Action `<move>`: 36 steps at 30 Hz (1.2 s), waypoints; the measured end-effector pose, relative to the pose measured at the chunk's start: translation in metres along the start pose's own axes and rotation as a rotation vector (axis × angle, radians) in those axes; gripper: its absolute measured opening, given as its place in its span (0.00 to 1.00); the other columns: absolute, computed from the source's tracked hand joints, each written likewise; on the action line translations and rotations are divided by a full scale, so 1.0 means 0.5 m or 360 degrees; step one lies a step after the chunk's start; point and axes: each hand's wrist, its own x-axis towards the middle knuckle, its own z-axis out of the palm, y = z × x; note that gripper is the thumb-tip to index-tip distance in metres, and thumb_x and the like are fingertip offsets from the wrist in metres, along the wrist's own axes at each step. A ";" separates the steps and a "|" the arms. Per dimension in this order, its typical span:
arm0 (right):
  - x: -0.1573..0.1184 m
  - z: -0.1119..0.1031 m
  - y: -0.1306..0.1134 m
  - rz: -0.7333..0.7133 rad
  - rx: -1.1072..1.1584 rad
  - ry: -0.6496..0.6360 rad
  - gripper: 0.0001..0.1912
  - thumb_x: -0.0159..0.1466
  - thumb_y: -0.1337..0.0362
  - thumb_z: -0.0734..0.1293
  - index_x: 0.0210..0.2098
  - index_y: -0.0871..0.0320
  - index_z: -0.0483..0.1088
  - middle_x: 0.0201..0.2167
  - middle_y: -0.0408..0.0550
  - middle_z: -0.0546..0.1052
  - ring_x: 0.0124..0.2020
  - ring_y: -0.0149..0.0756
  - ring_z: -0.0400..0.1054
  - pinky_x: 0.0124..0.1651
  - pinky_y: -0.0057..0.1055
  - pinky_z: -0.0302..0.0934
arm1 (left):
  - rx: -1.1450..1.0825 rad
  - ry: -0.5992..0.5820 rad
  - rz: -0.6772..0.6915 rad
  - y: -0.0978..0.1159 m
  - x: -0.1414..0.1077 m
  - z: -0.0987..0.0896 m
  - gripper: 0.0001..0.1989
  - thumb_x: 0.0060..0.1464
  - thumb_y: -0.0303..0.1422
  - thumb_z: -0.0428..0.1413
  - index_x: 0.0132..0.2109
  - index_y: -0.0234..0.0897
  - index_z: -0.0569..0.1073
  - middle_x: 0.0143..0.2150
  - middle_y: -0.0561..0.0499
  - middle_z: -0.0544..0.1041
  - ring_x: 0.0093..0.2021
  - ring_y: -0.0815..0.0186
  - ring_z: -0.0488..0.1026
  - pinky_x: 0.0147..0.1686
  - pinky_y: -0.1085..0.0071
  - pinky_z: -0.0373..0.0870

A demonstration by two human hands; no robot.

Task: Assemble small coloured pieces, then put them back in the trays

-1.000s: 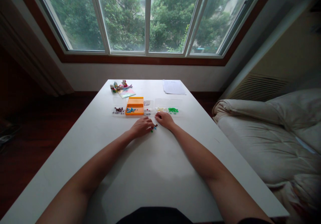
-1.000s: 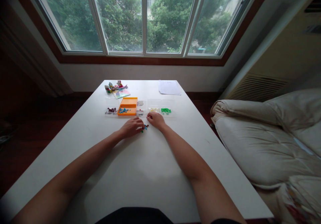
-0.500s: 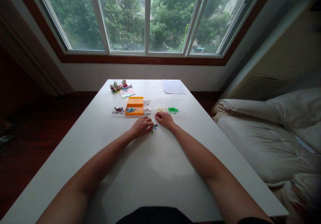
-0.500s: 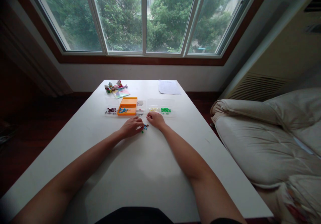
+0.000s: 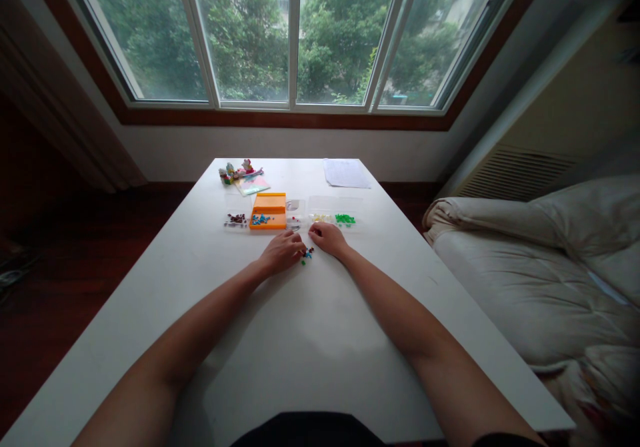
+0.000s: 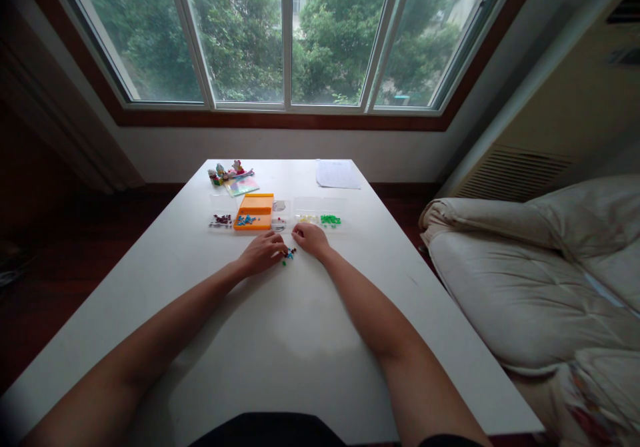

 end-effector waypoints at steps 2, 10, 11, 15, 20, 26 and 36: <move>0.000 -0.001 0.000 0.0000 0.0003 0.0002 0.06 0.64 0.63 0.66 0.34 0.56 0.75 0.30 0.44 0.75 0.31 0.32 0.64 0.36 0.27 0.53 | -0.0008 -0.0012 0.0003 0.000 0.000 -0.002 0.08 0.61 0.31 0.55 0.42 0.41 0.79 0.42 0.47 0.76 0.44 0.60 0.68 0.47 0.64 0.66; -0.001 0.000 -0.001 0.0011 -0.0001 0.0000 0.06 0.64 0.63 0.66 0.34 0.56 0.75 0.29 0.44 0.74 0.31 0.32 0.63 0.35 0.27 0.52 | -0.0015 -0.0036 0.0098 0.004 -0.001 -0.002 0.10 0.62 0.34 0.54 0.47 0.43 0.78 0.45 0.47 0.77 0.46 0.60 0.68 0.49 0.63 0.64; 0.000 0.000 -0.002 0.0011 -0.0003 -0.0002 0.06 0.64 0.63 0.66 0.34 0.56 0.75 0.30 0.44 0.75 0.31 0.32 0.64 0.35 0.27 0.52 | -0.0007 -0.0041 0.0107 0.004 0.000 -0.001 0.10 0.63 0.34 0.54 0.47 0.42 0.78 0.45 0.47 0.77 0.47 0.60 0.68 0.49 0.63 0.64; 0.000 -0.002 -0.002 0.0005 -0.0014 0.0009 0.06 0.64 0.62 0.66 0.34 0.56 0.75 0.30 0.44 0.75 0.31 0.32 0.64 0.35 0.27 0.52 | 0.0047 -0.0041 0.0111 0.005 0.002 -0.001 0.09 0.63 0.34 0.54 0.46 0.41 0.78 0.45 0.47 0.77 0.48 0.59 0.67 0.51 0.62 0.62; 0.000 -0.002 -0.002 0.0003 -0.0017 0.0003 0.06 0.64 0.63 0.66 0.34 0.56 0.75 0.30 0.44 0.75 0.31 0.32 0.64 0.35 0.27 0.52 | 0.0099 -0.0050 0.0122 0.010 0.002 -0.006 0.08 0.63 0.32 0.54 0.42 0.40 0.78 0.43 0.46 0.77 0.47 0.60 0.67 0.50 0.62 0.61; 0.000 -0.001 -0.003 0.0020 -0.0019 -0.0003 0.06 0.64 0.62 0.66 0.35 0.55 0.76 0.30 0.44 0.75 0.32 0.33 0.65 0.36 0.28 0.52 | 0.0115 -0.0066 0.0122 0.012 0.002 -0.006 0.09 0.63 0.32 0.53 0.41 0.40 0.78 0.40 0.46 0.77 0.45 0.60 0.68 0.48 0.62 0.62; -0.001 -0.002 -0.004 0.0002 -0.0014 0.0009 0.06 0.64 0.63 0.66 0.35 0.56 0.76 0.30 0.44 0.75 0.32 0.33 0.64 0.36 0.28 0.53 | 0.0003 -0.0099 0.0104 0.003 -0.002 -0.016 0.09 0.62 0.33 0.54 0.42 0.41 0.79 0.39 0.47 0.77 0.42 0.61 0.68 0.44 0.66 0.63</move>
